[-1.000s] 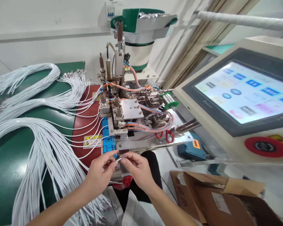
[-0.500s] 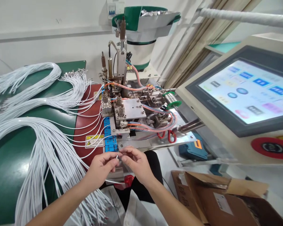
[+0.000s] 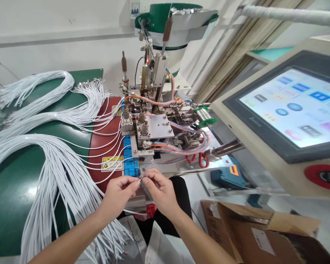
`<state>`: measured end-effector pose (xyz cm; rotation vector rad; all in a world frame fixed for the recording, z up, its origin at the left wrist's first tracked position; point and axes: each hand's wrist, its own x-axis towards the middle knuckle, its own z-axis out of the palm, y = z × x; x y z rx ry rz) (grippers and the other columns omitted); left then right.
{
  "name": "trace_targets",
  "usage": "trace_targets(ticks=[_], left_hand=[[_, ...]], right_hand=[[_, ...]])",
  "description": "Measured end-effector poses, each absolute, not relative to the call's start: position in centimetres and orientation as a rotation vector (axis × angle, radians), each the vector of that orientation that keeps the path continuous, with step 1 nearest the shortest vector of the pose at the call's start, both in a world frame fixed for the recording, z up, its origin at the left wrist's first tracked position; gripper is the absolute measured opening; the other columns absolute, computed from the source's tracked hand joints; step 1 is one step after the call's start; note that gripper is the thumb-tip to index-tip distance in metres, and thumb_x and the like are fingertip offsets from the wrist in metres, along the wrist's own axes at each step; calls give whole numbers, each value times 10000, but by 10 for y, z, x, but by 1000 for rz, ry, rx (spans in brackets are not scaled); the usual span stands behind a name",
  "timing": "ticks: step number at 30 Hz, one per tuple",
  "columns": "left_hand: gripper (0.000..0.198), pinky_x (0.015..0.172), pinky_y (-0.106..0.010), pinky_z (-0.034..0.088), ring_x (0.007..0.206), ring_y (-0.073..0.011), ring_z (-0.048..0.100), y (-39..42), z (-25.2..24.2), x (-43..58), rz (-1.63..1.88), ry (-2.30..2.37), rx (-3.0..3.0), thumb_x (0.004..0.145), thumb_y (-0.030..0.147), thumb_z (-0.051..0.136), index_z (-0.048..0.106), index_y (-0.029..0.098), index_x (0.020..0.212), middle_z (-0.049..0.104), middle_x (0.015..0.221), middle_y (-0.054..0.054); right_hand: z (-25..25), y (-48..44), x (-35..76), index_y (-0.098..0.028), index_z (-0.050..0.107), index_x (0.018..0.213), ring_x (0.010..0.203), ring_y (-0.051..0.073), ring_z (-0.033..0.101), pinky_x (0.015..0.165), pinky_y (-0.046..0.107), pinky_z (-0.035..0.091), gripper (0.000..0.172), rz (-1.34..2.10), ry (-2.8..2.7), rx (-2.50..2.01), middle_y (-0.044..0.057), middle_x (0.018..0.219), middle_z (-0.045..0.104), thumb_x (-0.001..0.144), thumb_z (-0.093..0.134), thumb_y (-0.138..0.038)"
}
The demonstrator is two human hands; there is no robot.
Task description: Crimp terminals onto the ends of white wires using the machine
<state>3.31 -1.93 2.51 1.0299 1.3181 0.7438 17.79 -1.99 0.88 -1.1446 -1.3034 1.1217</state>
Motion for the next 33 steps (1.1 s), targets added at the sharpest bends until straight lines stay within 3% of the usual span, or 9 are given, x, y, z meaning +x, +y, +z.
trace_targets(ticks=[7, 14, 18, 27, 33], left_hand=[[168, 576, -198, 413, 589, -98, 503, -22, 23, 37, 786, 1264, 978, 717, 288, 614, 625, 122, 698, 596, 644, -11], [166, 590, -187, 432, 587, -83, 513, -26, 24, 42, 906, 1269, 877, 699, 289, 633, 571, 134, 705, 576, 642, 21], [197, 599, -201, 442, 592, -90, 528, -28, 24, 43, 914, 1293, 850, 700, 318, 630, 553, 140, 729, 573, 658, 24], [195, 600, -223, 456, 593, -100, 526, -30, 21, 41, 903, 1294, 913, 724, 328, 603, 559, 138, 734, 567, 668, 14], [136, 514, -204, 414, 526, -97, 509, -27, 20, 36, 821, 1386, 1112, 739, 279, 561, 595, 148, 732, 548, 619, 15]], right_hand=[[11, -23, 172, -173, 559, 640, 594, 115, 494, 550, 234, 400, 108, 915, -1392, -1232, 8, 660, 529, 741, 529, -147], [8, -26, 155, -165, 551, 648, 622, 114, 493, 578, 235, 419, 125, 1209, -1015, -1238, 3, 675, 509, 758, 519, -214], [7, -27, 151, -160, 560, 603, 615, 116, 494, 575, 237, 421, 139, 1176, -967, -1244, 4, 656, 508, 735, 547, -202], [4, -25, 158, -184, 559, 660, 634, 143, 518, 580, 268, 430, 101, 708, -1405, -1233, 20, 655, 527, 742, 517, -144], [16, -13, 178, -182, 536, 657, 590, 123, 485, 545, 243, 403, 105, 828, -1664, -1203, 7, 643, 507, 755, 519, -148]])
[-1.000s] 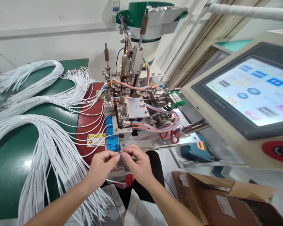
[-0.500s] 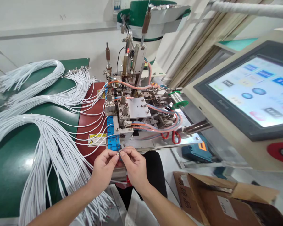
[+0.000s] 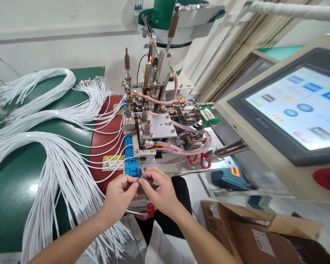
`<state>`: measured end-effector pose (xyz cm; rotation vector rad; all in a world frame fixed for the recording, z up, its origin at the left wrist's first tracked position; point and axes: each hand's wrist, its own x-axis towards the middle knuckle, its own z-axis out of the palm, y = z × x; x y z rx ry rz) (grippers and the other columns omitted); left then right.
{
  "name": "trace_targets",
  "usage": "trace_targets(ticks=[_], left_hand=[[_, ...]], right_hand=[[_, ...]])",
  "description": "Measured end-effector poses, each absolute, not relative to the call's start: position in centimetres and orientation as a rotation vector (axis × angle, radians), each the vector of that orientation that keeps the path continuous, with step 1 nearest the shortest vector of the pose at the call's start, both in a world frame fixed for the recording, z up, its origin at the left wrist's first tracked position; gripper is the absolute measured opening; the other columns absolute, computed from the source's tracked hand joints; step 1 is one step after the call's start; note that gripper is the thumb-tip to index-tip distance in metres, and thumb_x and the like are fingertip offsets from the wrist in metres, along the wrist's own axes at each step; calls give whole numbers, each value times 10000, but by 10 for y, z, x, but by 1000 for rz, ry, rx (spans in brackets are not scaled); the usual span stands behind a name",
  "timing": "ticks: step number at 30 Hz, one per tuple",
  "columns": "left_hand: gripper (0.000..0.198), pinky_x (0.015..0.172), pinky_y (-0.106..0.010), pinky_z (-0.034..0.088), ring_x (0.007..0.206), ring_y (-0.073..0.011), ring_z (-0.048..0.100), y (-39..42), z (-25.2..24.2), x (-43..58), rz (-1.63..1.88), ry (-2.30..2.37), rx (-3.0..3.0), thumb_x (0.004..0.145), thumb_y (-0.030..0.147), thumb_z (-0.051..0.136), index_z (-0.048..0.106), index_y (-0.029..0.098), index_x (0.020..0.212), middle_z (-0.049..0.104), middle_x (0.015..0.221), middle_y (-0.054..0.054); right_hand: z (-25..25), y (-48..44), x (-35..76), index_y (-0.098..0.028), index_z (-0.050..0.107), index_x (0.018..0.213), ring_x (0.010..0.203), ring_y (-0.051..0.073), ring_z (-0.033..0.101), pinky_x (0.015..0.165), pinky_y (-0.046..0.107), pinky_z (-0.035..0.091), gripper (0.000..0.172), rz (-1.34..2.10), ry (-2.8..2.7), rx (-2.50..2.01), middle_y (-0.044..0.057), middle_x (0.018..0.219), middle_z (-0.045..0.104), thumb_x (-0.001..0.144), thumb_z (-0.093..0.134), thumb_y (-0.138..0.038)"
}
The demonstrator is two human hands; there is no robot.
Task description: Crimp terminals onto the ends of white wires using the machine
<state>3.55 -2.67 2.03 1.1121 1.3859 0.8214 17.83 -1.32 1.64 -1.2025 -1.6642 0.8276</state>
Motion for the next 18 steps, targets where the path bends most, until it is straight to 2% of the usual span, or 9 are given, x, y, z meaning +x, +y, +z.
trace_targets(ticks=[4, 6, 10, 13, 18], left_hand=[[111, 553, -203, 397, 586, -111, 510, -20, 26, 26, 657, 1321, 1523, 715, 187, 544, 622, 162, 639, 564, 632, -1], [106, 521, -193, 382, 562, -104, 498, -17, 29, 24, 558, 1269, 1566, 698, 161, 544, 606, 164, 612, 554, 599, 9], [95, 425, -175, 359, 440, -79, 464, -18, 29, 30, 649, 1336, 1260, 745, 246, 525, 539, 167, 694, 494, 515, 52], [143, 441, -179, 393, 431, -83, 490, -22, 25, 37, 769, 1372, 1138, 763, 301, 529, 515, 163, 728, 493, 480, 60], [157, 437, -175, 402, 424, -78, 493, -24, 21, 37, 786, 1375, 1106, 761, 302, 546, 526, 148, 740, 505, 473, 54]], right_hand=[[30, -6, 194, -185, 546, 661, 617, 121, 479, 554, 232, 376, 105, 1001, -1985, -1128, -5, 651, 506, 729, 527, -108], [32, -6, 195, -186, 552, 645, 619, 122, 475, 555, 232, 366, 116, 1044, -2027, -1076, -8, 638, 505, 721, 529, -101], [18, -13, 178, -177, 524, 576, 578, 116, 457, 543, 236, 373, 173, 1083, -1496, -1199, -10, 603, 484, 749, 526, -167], [3, -21, 163, -173, 526, 564, 574, 114, 452, 541, 237, 377, 191, 1099, -1164, -1253, -13, 596, 472, 752, 535, -203], [0, -24, 161, -170, 567, 567, 583, 119, 462, 549, 243, 378, 174, 1086, -1188, -1276, -8, 594, 489, 738, 562, -204]])
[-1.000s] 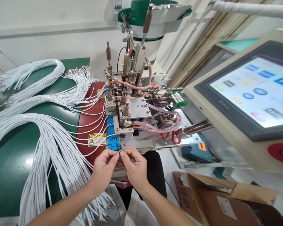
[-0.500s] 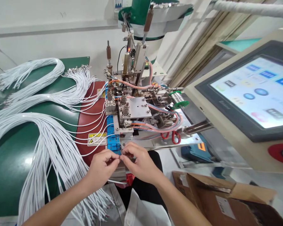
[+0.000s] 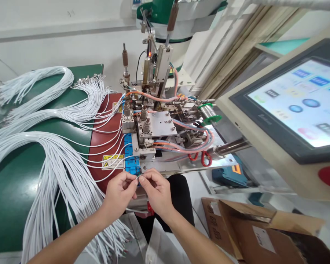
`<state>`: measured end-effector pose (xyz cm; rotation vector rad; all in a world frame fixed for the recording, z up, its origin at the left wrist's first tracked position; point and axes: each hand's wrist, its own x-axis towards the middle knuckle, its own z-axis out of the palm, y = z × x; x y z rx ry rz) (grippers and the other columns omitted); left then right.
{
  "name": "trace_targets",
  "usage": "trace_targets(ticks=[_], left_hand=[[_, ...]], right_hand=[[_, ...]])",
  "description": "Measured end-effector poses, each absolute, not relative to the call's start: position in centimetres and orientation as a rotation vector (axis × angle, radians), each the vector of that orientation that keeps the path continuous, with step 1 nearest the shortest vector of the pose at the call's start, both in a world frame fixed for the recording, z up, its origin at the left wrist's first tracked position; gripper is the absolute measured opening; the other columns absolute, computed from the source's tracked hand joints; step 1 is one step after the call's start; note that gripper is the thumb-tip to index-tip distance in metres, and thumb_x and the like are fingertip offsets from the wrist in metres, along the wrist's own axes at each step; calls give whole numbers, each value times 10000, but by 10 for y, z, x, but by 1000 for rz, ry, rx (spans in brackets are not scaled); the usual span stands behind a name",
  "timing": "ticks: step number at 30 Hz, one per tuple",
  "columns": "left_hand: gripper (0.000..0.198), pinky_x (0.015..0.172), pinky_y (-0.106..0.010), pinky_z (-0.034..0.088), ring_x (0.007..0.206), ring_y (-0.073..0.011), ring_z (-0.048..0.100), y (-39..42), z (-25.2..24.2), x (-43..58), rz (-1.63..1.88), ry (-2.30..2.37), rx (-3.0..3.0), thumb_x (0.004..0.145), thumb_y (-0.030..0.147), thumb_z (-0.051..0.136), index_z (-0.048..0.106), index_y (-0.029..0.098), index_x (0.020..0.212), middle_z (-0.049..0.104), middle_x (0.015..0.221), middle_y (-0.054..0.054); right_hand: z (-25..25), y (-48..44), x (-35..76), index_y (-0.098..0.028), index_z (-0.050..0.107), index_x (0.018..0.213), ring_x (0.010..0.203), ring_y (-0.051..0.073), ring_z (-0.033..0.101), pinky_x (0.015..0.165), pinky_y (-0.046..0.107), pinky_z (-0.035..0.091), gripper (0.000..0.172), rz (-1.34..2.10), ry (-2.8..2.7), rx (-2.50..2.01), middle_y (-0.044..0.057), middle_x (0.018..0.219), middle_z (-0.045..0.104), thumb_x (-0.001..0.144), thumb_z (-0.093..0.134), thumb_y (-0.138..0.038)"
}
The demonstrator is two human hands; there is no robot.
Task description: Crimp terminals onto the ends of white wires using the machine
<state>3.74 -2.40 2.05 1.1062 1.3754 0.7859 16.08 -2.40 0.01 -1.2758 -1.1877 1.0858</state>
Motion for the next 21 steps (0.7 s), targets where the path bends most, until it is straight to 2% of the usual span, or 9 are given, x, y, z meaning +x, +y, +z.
trace_targets(ticks=[5, 11, 14, 18, 21], left_hand=[[152, 421, -169, 392, 414, -70, 497, -23, 17, 36, 781, 1379, 1099, 741, 288, 572, 563, 137, 751, 523, 502, 45], [224, 433, -188, 418, 430, -87, 529, -24, 16, 38, 808, 1403, 1068, 712, 309, 606, 610, 127, 844, 565, 537, 27], [273, 442, -197, 433, 441, -92, 531, -24, 15, 39, 806, 1405, 1065, 714, 312, 604, 626, 120, 906, 577, 557, 13], [275, 450, -201, 438, 445, -84, 528, -23, 14, 36, 779, 1394, 1153, 743, 318, 567, 658, 136, 929, 599, 662, -17], [275, 438, -200, 413, 438, -77, 509, -18, 16, 28, 689, 1389, 1271, 762, 306, 540, 657, 163, 965, 594, 723, -19]], right_hand=[[3, -18, 168, -162, 601, 637, 631, 135, 517, 594, 261, 419, 79, 1230, -1088, -1288, 13, 672, 546, 690, 591, -219], [-5, -20, 166, -160, 579, 605, 563, 113, 500, 576, 259, 422, 110, 1428, -847, -1282, -8, 605, 553, 663, 627, -240], [-7, -24, 166, -169, 590, 618, 578, 123, 506, 560, 260, 419, 98, 1261, -982, -1331, 1, 620, 550, 695, 601, -228], [-9, -27, 170, -194, 617, 669, 678, 167, 530, 634, 303, 427, 78, 781, -1382, -1355, 39, 687, 581, 729, 567, -188], [-14, -24, 173, -194, 590, 669, 681, 169, 524, 654, 307, 420, 96, 696, -1509, -1357, 40, 681, 576, 747, 538, -172]])
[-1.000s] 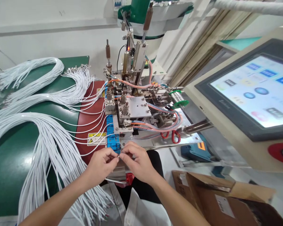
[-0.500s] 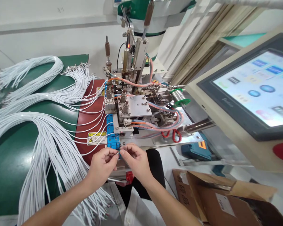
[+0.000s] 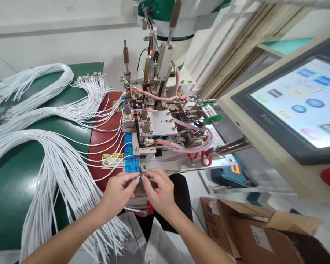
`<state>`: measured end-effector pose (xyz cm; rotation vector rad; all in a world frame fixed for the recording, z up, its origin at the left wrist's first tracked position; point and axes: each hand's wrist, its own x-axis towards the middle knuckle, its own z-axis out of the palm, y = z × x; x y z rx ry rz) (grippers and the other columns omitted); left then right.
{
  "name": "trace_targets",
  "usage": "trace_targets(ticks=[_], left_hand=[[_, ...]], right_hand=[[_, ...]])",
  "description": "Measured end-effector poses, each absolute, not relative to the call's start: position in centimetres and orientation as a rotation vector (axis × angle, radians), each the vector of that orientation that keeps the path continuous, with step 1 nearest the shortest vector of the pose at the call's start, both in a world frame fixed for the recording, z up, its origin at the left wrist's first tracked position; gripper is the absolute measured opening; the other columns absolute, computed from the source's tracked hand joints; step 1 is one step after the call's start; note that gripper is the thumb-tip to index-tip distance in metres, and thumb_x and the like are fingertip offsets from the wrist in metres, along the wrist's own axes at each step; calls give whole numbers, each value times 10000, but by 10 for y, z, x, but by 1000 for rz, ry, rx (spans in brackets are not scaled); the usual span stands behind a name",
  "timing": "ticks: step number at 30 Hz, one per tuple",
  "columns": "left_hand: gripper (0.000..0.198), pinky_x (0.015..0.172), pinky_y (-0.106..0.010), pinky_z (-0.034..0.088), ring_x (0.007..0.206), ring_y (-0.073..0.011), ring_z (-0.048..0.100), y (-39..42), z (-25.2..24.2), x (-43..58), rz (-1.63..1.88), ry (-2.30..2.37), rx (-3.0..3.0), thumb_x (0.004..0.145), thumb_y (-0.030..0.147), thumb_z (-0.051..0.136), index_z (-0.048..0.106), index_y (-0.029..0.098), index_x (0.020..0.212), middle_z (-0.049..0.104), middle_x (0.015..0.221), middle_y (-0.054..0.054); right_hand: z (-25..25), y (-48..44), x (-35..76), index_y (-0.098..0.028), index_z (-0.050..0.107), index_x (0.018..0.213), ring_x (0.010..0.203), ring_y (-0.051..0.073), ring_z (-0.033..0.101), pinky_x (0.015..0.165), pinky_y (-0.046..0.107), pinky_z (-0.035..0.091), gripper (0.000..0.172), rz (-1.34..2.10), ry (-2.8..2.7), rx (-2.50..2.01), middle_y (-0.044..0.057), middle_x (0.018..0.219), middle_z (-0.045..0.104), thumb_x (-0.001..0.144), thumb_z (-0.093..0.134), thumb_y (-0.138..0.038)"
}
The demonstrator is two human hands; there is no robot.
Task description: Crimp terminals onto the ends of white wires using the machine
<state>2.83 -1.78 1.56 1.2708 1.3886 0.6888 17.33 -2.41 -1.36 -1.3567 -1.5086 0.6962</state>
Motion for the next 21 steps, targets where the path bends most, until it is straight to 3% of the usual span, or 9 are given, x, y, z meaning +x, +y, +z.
trace_targets(ticks=[7, 16, 21], left_hand=[[205, 738, -289, 437, 777, -178, 574, 5, 17, 9, 556, 1434, 1832, 755, 142, 506, 677, 216, 841, 620, 819, -40], [236, 782, -284, 453, 825, -155, 586, 0, 3, 9, 687, 1355, 1998, 846, 171, 432, 654, 186, 924, 606, 883, -61], [225, 748, -267, 470, 803, -140, 588, 0, -5, 8, 713, 1335, 2045, 839, 138, 454, 653, 198, 925, 598, 868, -41]], right_hand=[[-28, -9, 174, -184, 526, 653, 606, 136, 487, 584, 253, 389, 142, 936, -1436, -1474, 4, 654, 521, 782, 468, -193], [-33, -13, 177, -174, 547, 703, 652, 135, 503, 610, 243, 395, 175, 998, -1318, -1434, 9, 698, 532, 820, 449, -261], [-37, -10, 174, -164, 586, 654, 611, 134, 504, 586, 242, 395, 158, 999, -1308, -1528, 7, 658, 551, 759, 540, -273]])
